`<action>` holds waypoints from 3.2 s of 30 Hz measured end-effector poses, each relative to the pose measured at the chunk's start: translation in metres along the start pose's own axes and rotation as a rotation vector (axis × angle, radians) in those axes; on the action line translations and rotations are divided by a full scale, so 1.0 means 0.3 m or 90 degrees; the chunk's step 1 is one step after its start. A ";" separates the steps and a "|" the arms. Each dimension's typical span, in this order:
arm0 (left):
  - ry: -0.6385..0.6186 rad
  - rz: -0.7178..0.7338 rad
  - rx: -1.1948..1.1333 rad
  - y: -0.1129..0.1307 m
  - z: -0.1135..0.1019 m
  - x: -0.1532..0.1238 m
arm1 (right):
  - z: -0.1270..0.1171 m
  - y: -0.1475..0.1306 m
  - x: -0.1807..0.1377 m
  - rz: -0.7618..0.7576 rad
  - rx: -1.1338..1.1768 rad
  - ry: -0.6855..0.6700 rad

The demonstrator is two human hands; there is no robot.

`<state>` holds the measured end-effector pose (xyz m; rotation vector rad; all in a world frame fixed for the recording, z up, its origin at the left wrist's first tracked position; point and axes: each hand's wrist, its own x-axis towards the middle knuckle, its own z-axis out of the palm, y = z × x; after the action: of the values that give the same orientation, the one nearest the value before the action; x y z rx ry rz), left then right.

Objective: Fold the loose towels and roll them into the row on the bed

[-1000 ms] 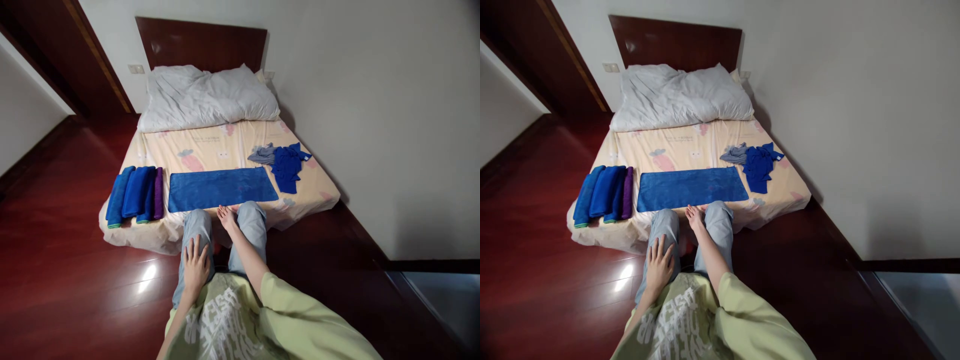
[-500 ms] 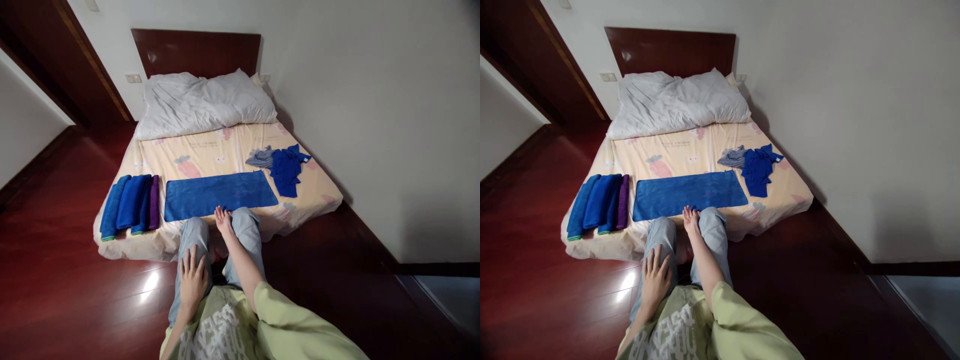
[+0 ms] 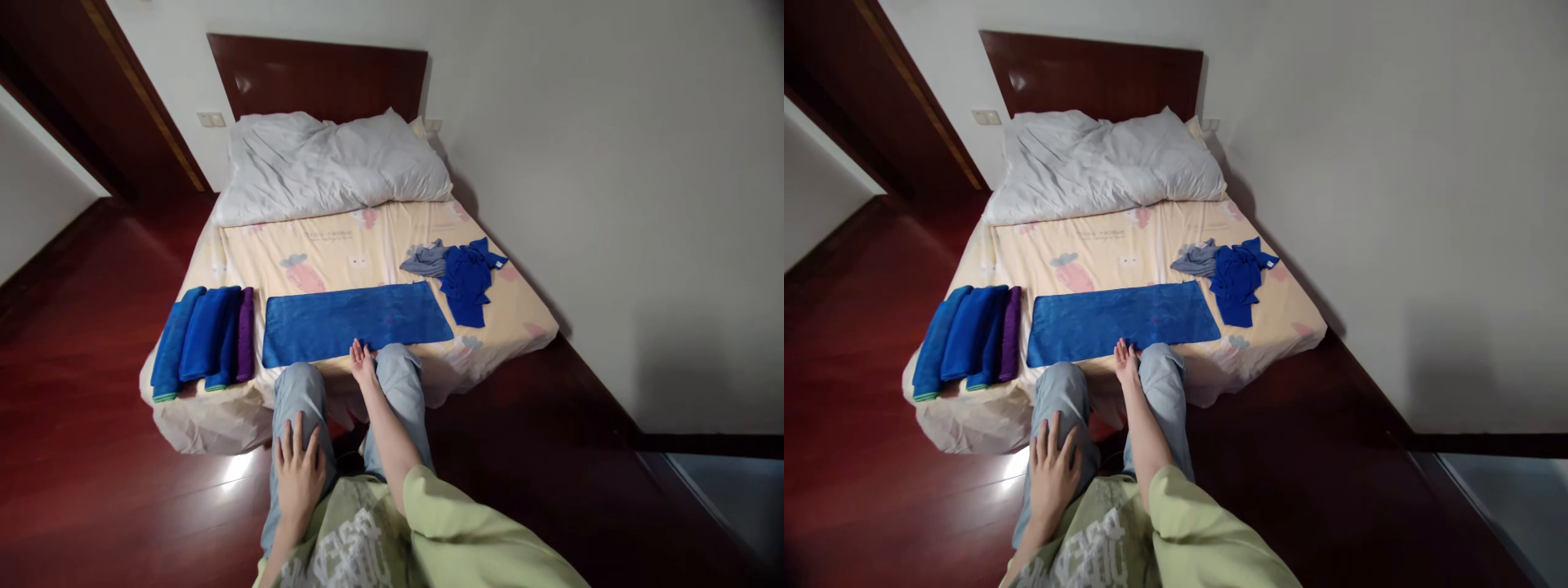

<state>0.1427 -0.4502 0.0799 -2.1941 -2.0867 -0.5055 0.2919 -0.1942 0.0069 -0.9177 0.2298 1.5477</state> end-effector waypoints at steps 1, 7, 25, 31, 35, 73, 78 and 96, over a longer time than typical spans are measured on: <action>-0.005 -0.001 -0.002 -0.002 0.003 0.000 | -0.001 0.004 0.004 -0.002 -0.005 0.004; -0.033 0.009 -0.039 -0.035 -0.005 0.061 | -0.015 0.026 0.009 -0.038 -0.012 -0.003; -0.394 0.060 -0.162 0.051 0.431 1.525 | -0.066 0.071 0.031 -0.040 -0.128 0.030; -0.422 0.030 -0.154 0.085 0.614 1.666 | -0.074 0.074 0.051 0.005 -0.098 0.078; -0.427 0.018 -0.148 0.100 0.680 1.699 | -0.081 0.085 0.060 0.002 -0.089 0.108; -0.314 -0.168 -0.456 0.092 0.348 1.708 | 0.022 0.025 -0.066 -0.112 -0.237 -0.013; -0.239 -0.185 -0.535 0.064 0.088 1.690 | 0.098 -0.119 -0.164 -0.183 -0.289 -0.067; 0.178 -0.012 -0.713 -0.271 -0.810 1.420 | 0.861 -0.862 -0.638 -0.593 -0.680 -0.404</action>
<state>0.0275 -0.1026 0.4161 -2.2407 -1.8365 -2.2497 0.4054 -0.1190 0.3963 -1.0155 -1.4070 0.9032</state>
